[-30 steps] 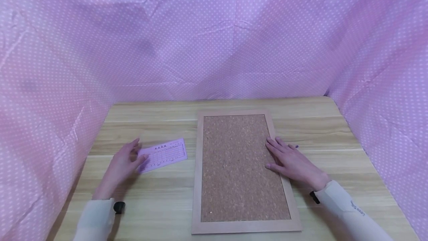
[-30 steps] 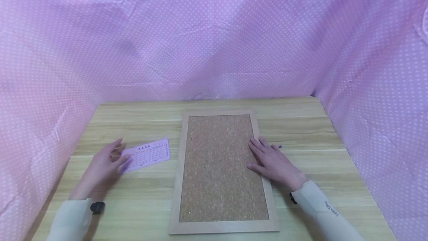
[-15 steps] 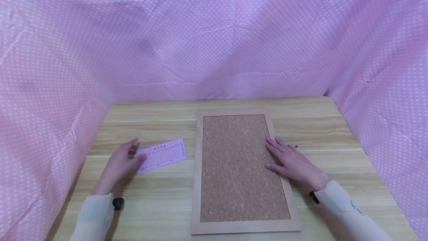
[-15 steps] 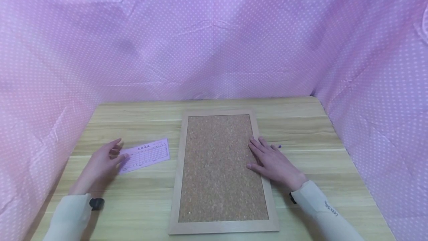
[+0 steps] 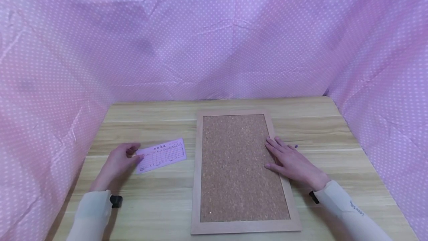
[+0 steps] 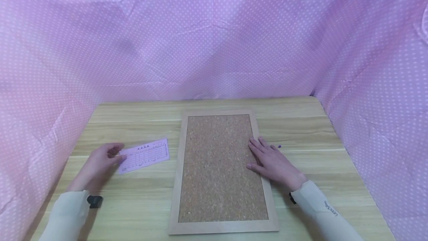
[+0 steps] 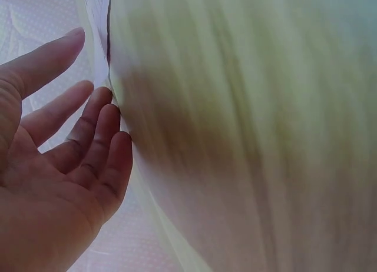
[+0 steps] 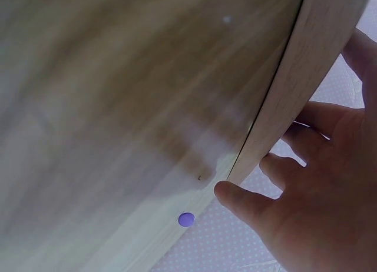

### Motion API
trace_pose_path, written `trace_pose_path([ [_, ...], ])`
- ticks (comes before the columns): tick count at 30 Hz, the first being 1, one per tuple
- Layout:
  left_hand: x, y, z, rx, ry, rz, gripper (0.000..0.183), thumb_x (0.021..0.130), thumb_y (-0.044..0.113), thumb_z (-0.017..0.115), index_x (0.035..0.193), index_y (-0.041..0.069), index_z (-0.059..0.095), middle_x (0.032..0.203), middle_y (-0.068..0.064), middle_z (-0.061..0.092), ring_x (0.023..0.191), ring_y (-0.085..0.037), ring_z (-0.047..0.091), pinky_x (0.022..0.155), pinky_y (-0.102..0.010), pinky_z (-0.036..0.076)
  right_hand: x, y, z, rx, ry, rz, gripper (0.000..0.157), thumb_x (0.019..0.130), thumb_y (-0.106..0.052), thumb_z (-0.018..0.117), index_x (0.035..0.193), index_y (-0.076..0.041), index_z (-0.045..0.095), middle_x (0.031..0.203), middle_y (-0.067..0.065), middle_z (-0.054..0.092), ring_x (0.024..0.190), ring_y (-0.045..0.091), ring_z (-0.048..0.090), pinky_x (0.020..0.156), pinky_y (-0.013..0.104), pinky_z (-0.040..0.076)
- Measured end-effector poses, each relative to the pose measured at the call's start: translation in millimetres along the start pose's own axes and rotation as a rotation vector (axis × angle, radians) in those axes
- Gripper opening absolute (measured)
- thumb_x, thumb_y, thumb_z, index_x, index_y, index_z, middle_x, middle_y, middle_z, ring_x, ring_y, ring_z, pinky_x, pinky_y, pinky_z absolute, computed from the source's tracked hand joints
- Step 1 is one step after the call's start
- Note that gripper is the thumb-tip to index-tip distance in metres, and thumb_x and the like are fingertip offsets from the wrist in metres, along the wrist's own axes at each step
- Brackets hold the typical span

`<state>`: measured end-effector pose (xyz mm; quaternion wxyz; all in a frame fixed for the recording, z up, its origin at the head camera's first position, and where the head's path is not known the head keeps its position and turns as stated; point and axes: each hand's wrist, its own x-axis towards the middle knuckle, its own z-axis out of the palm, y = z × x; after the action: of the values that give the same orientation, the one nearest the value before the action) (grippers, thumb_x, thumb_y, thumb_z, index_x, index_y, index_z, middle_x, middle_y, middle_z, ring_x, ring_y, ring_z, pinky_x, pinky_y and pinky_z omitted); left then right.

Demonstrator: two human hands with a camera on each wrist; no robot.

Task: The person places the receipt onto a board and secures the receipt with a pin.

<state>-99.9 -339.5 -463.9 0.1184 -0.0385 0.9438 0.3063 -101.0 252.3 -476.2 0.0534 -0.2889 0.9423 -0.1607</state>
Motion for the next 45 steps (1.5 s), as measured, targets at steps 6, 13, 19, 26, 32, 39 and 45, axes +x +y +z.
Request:
trace_pose_path([
  [6, 1.1, -1.0, -1.7, -0.004, -0.004, -0.019, 0.049, 0.096, 0.019, 0.074, 0.136, -0.005, 0.060, 0.127, -0.026, 0.060, 0.113, -0.040, 0.057, 0.095, -0.058, 0.047, -0.6, -0.7, 0.0, -0.011, 0.016, -0.012, 0.076, 0.102, -0.048, 0.062, 0.156, 0.000, 0.041, 0.166, 0.018, 0.031, 0.150, 0.047, 0.026, 0.110, 0.071, 0.031],
  [13, 5.0, -3.0, -0.6, 0.038, 0.011, 0.012, 0.030, 0.094, 0.012, 0.074, 0.119, -0.004, 0.068, 0.114, -0.021, 0.065, 0.103, -0.035, 0.061, 0.088, -0.053, 0.050, -0.5, 0.2, -0.4, -0.005, -0.003, -0.001, 0.078, 0.102, -0.050, 0.061, 0.157, 0.000, 0.039, 0.167, 0.017, 0.029, 0.151, 0.046, 0.024, 0.112, 0.070, 0.029],
  [19, 4.9, -1.1, -1.5, 0.051, 0.019, 0.028, 0.017, 0.093, 0.006, 0.073, 0.107, -0.003, 0.070, 0.106, -0.019, 0.066, 0.097, -0.034, 0.061, 0.084, -0.052, 0.049, -0.2, 1.1, 0.9, -0.002, -0.025, 0.009, 0.080, 0.102, -0.052, 0.060, 0.159, -0.001, 0.036, 0.168, 0.015, 0.027, 0.153, 0.045, 0.021, 0.113, 0.069, 0.028],
  [26, 5.5, -1.7, -2.9, 0.052, 0.016, 0.024, 0.009, 0.095, 0.005, 0.069, 0.103, 0.000, 0.070, 0.103, -0.018, 0.066, 0.094, -0.032, 0.059, 0.082, -0.050, 0.048, 0.0, 1.2, 1.0, 0.004, -0.028, 0.012, 0.080, 0.102, -0.051, 0.060, 0.159, -0.001, 0.036, 0.168, 0.015, 0.026, 0.153, 0.044, 0.020, 0.114, 0.069, 0.027],
  [32, 5.2, -5.6, -3.7, 0.036, 0.041, 0.036, 0.006, 0.097, 0.005, 0.066, 0.102, 0.002, 0.070, 0.101, -0.014, 0.068, 0.093, -0.030, 0.061, 0.082, -0.047, 0.049, -0.2, 0.7, -0.1, 0.005, -0.029, 0.012, 0.079, 0.102, -0.052, 0.060, 0.159, -0.002, 0.036, 0.169, 0.015, 0.026, 0.153, 0.044, 0.021, 0.113, 0.070, 0.027],
  [39, 1.8, -8.9, -7.4, 0.021, 0.057, 0.068, 0.005, 0.098, 0.005, 0.067, 0.102, 0.002, 0.069, 0.097, -0.010, 0.069, 0.091, -0.026, 0.062, 0.077, -0.039, 0.050, -0.4, 0.7, -0.6, 0.005, -0.009, 0.000, 0.077, 0.102, -0.049, 0.061, 0.158, 0.000, 0.038, 0.167, 0.016, 0.028, 0.152, 0.046, 0.023, 0.111, 0.071, 0.029],
  [45, -3.3, -10.7, -8.9, -0.019, 0.052, 0.073, 0.008, 0.099, 0.006, 0.066, 0.105, 0.002, 0.069, 0.098, -0.009, 0.069, 0.092, -0.025, 0.063, 0.079, -0.036, 0.049, -0.1, 0.1, -1.0, 0.004, -0.010, 0.002, 0.078, 0.103, -0.050, 0.060, 0.158, -0.001, 0.037, 0.168, 0.016, 0.028, 0.152, 0.046, 0.023, 0.112, 0.070, 0.029],
])
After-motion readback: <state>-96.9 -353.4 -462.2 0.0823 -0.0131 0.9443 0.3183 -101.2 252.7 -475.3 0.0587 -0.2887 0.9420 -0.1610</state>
